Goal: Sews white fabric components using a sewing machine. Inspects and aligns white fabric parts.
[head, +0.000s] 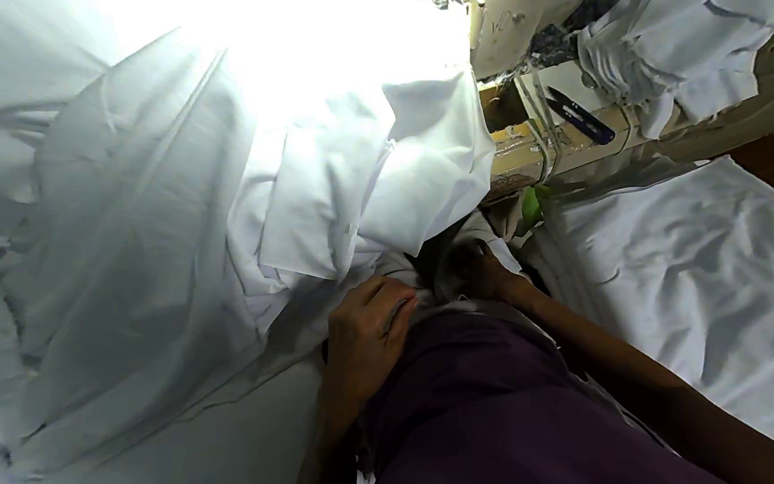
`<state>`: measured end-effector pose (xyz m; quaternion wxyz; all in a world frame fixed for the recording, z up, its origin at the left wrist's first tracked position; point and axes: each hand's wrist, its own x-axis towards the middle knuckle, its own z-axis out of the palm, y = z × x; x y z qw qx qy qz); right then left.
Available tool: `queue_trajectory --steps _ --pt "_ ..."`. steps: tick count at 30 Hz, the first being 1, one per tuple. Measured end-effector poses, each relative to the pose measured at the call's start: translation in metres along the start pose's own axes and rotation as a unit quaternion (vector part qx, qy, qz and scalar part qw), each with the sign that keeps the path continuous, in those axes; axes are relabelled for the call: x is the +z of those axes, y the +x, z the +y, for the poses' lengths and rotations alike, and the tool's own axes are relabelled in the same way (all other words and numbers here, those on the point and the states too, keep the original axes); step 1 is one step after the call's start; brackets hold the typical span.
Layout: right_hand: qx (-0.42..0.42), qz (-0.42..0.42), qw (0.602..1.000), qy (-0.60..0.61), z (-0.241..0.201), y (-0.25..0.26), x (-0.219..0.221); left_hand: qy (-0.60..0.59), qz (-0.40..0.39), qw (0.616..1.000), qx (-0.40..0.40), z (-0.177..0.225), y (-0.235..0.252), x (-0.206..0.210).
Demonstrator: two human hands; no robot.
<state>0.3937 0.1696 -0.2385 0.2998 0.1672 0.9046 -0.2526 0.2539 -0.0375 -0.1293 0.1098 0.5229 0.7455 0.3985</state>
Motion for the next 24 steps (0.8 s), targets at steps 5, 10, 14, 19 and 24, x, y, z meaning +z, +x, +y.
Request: queue_trajectory --steps 5,10,14,19,24 --pt "-0.042 0.095 0.994 0.042 0.004 0.004 0.006 0.008 -0.012 0.999 0.033 0.007 0.004 0.005" --pt "-0.148 0.295 0.921 0.207 0.013 -0.035 -0.001 -0.012 -0.013 1.0 0.003 -0.003 -0.006 0.008" --pt "-0.155 0.333 0.862 0.349 0.018 -0.078 -0.016 -0.109 -0.002 0.994 -0.014 -0.011 0.002 0.024" --pt "-0.229 0.356 0.791 0.443 0.016 -0.117 -0.035 -0.293 -0.046 0.955 -0.026 -0.001 0.033 0.07" --pt "-0.292 0.409 0.722 0.476 -0.001 -0.128 -0.052 -0.499 -0.098 0.861 0.011 0.035 0.059 0.087"
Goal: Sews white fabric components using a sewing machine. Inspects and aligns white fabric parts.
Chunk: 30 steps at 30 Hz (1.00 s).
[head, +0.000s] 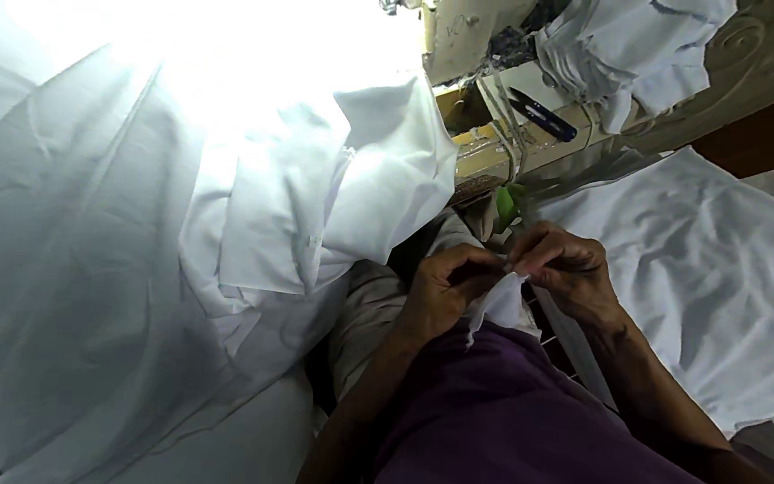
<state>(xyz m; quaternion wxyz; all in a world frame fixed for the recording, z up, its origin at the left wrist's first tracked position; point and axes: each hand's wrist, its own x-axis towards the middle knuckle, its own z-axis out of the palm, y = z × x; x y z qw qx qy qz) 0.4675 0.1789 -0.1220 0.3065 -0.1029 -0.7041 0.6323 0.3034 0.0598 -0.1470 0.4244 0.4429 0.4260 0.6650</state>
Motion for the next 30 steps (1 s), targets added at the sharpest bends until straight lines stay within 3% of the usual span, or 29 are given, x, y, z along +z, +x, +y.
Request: queue_trajectory --steps 4,9,14,18,21,23,25,27,28,30 --pt "-0.021 0.065 0.997 0.043 -0.002 0.009 0.016 -0.087 0.0 0.996 0.032 0.01 0.008 0.01" --pt "0.019 0.075 0.995 0.056 0.002 0.009 0.03 -0.028 0.019 0.999 0.026 0.016 0.0 0.006" --pt "0.039 -0.022 0.999 0.028 -0.004 0.008 0.016 0.052 0.03 0.998 0.015 0.015 -0.014 -0.003" --pt "0.147 -0.121 0.976 0.109 -0.011 0.01 0.003 -0.004 -0.003 1.0 -0.031 0.019 -0.027 -0.02" --pt "0.203 -0.126 0.944 0.226 -0.01 0.013 0.002 -0.047 0.035 0.996 -0.061 0.028 -0.035 -0.026" --pt "0.216 -0.097 0.943 0.236 -0.014 0.016 0.008 -0.065 0.07 0.992 -0.078 0.039 -0.037 -0.025" --pt "0.179 -0.065 0.971 0.146 -0.021 0.018 0.015 -0.073 0.092 0.988 -0.097 0.051 -0.037 -0.025" --pt "0.08 -0.059 0.994 -0.038 -0.03 0.018 0.021 -0.065 0.112 0.985 -0.116 0.064 -0.035 -0.025" --pt "0.028 -0.06 0.988 -0.142 -0.034 0.017 0.024 -0.058 0.116 0.985 -0.117 0.069 -0.035 -0.026" --pt "-0.085 -0.055 0.933 -0.346 -0.036 0.014 0.032 -0.03 0.103 0.989 -0.101 0.075 -0.034 -0.031"
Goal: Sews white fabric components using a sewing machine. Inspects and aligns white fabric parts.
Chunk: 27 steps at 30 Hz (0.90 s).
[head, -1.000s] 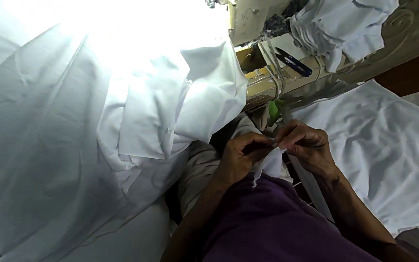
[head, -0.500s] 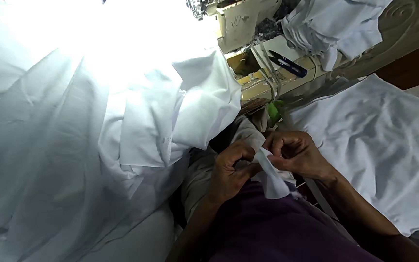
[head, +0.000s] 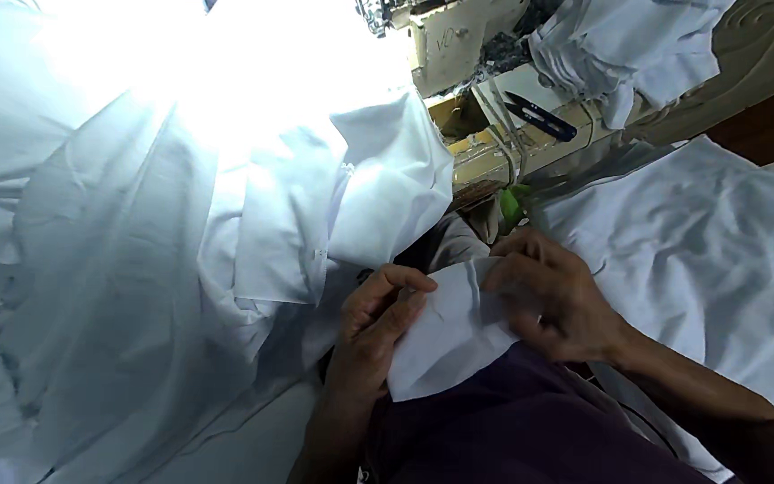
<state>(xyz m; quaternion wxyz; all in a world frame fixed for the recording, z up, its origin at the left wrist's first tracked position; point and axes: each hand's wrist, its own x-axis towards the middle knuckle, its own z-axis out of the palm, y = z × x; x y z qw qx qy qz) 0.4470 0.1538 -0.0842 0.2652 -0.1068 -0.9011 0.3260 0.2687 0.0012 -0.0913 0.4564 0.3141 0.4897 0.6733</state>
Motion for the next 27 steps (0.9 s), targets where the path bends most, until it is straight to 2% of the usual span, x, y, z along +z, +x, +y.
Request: queue_trajectory --steps 3,6,8,11,14,16,19,21,25,27 --pt "-0.119 0.012 0.971 -0.207 0.006 -0.004 0.015 0.088 -0.039 0.994 0.046 0.004 0.001 -0.009" --pt "-0.169 0.045 0.955 -0.239 0.02 -0.004 0.026 0.179 -0.07 0.978 0.087 0.006 0.002 -0.015" --pt "-0.146 0.056 0.975 -0.16 0.022 -0.004 0.03 0.241 -0.071 0.96 0.12 0.007 0.001 -0.016" --pt "-0.062 0.039 0.997 0.024 0.018 -0.002 0.028 0.329 -0.052 0.929 0.163 0.004 0.0 -0.017" --pt "0.01 0.017 0.987 0.159 0.017 0.001 0.027 0.42 -0.036 0.885 0.199 0.001 -0.002 -0.016" --pt "0.052 0.002 0.974 0.223 0.017 0.002 0.026 0.489 -0.019 0.842 0.226 0.001 -0.003 -0.012" --pt "0.11 0.018 0.948 0.298 0.013 0.0 0.027 0.557 0.008 0.791 0.254 -0.001 -0.002 -0.007" --pt "0.141 0.063 0.928 0.338 0.009 -0.001 0.031 0.548 0.015 0.797 0.254 -0.002 0.0 -0.009" --pt "0.151 0.121 0.899 0.392 0.005 -0.003 0.038 0.448 0.019 0.865 0.226 0.003 0.005 -0.012" --pt "0.139 0.132 0.89 0.414 0.003 -0.003 0.039 0.418 0.018 0.882 0.219 0.007 0.006 -0.011"
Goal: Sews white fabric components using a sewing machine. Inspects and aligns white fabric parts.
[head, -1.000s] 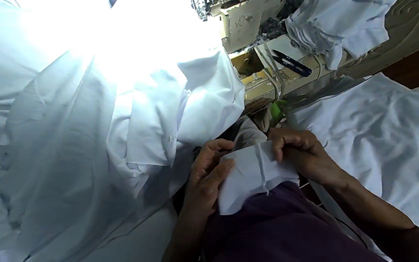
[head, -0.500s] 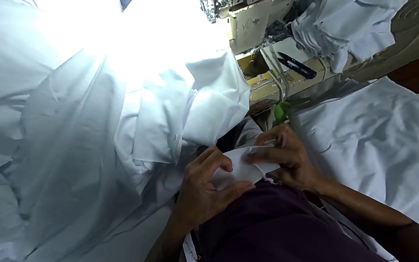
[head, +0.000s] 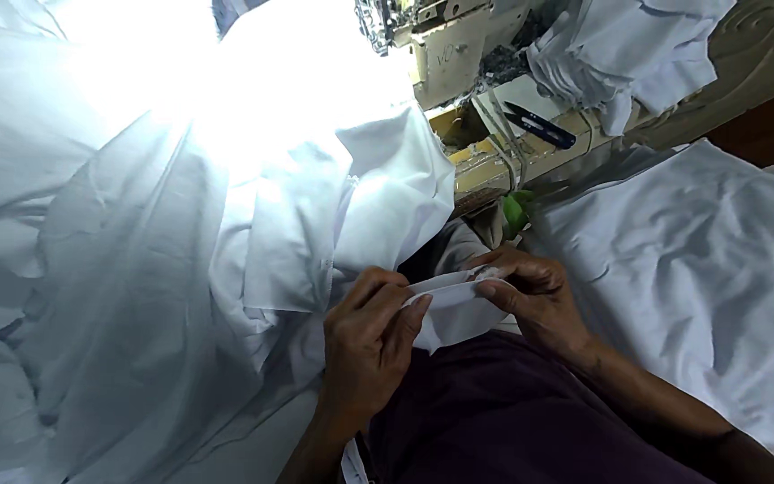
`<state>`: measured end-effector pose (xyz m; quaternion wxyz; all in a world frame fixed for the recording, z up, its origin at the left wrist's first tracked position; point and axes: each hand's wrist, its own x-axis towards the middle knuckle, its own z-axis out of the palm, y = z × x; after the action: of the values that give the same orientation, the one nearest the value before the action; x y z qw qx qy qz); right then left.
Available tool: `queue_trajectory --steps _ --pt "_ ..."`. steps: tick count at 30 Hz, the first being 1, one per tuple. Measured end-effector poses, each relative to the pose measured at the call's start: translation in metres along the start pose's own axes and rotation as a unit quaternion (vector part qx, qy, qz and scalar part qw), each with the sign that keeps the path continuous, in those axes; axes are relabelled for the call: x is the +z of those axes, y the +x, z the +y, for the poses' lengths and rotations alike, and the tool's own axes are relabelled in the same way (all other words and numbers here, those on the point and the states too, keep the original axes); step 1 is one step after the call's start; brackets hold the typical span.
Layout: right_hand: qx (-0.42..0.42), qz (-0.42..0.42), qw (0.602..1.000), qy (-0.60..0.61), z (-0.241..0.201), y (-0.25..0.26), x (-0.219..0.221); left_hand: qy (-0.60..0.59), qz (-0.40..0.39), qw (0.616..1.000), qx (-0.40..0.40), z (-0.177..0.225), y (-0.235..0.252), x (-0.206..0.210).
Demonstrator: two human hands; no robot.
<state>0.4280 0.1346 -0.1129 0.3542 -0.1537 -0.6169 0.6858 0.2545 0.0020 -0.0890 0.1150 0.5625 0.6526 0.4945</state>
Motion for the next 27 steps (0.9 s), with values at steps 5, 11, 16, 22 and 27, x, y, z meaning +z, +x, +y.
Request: queue_trajectory --steps 5,11,16,22,27 --pt "-0.014 0.013 1.0 0.019 0.001 0.001 0.001 -0.027 0.007 1.0 -0.005 0.0 0.001 0.002" --pt "-0.017 -0.001 0.999 0.03 0.002 0.003 0.0 -0.065 0.024 0.997 -0.022 -0.006 0.001 -0.001" --pt "-0.032 0.027 0.999 0.02 0.005 0.007 0.007 -0.083 0.046 0.995 -0.039 -0.008 0.001 -0.001" --pt "-0.084 0.039 0.995 -0.028 0.014 0.014 0.013 -0.002 0.09 0.995 -0.045 -0.012 -0.005 0.004" --pt "-0.157 0.004 0.952 -0.262 0.02 0.018 0.008 0.233 0.047 0.971 -0.024 -0.011 -0.01 0.01"
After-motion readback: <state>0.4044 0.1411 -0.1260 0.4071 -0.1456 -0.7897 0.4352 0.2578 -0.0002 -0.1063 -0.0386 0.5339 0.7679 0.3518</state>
